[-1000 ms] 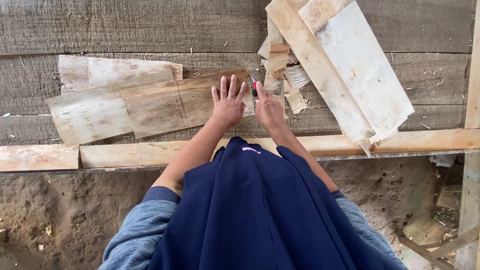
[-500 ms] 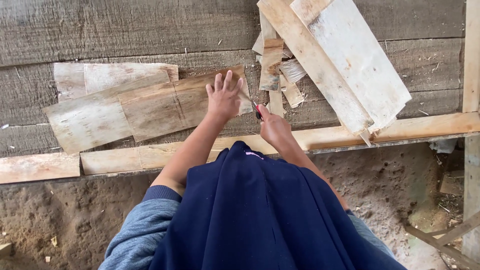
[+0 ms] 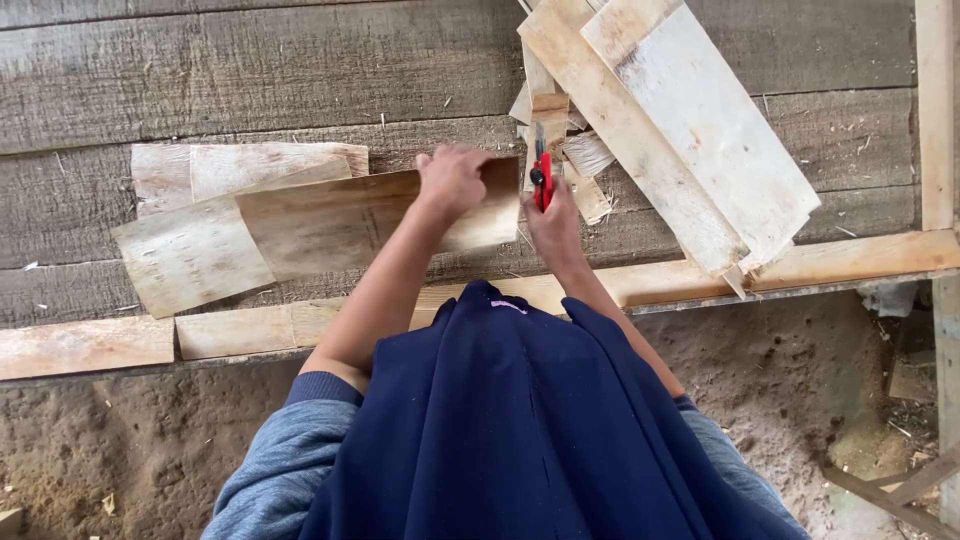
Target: The person is using a utility knife and a wooden straight edge to cut thin sheets of wood or bark on a wooden floor.
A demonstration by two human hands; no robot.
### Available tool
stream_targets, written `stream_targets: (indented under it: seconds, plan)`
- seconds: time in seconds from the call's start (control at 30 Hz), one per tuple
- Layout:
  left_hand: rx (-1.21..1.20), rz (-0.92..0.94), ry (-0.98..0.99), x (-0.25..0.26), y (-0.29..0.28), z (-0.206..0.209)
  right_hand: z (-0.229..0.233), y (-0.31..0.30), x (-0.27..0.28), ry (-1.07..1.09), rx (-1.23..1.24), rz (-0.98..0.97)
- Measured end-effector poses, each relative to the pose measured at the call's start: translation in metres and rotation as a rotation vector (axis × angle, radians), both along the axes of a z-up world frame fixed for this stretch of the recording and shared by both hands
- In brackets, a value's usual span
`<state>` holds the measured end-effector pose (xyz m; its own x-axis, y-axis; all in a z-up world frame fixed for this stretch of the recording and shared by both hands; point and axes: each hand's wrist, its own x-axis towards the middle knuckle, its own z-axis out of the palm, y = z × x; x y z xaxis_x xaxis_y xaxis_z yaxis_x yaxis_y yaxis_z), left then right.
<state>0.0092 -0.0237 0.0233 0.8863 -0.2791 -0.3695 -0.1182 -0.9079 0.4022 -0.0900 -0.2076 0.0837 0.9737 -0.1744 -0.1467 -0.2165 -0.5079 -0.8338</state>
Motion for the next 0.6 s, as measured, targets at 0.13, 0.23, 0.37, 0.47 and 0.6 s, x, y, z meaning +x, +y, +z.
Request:
stream_targets:
  seconds: [0.13,0.23,0.37,0.47,0.6]
  plan:
    - [-0.166,-0.115,-0.121,-0.03,-0.019,0.071,0.038,0.005,0.014,-0.602,-0.293,0.15]
    - [0.004,-0.191,-0.182,-0.035,-0.031,0.075,0.033,0.002,0.02,0.087,-0.132,0.171]
    - [-0.116,-0.067,-0.895,-0.035,-0.015,0.081,0.014,-0.005,0.023,0.215,0.405,-0.062]
    - [-0.049,0.224,-1.0,-0.027,0.005,0.059,-0.008,-0.008,0.014,0.305,0.658,-0.21]
    - [-0.145,0.7,-0.646,-0.032,0.038,0.066,-0.025,0.0,0.0,0.333,0.876,-0.291]
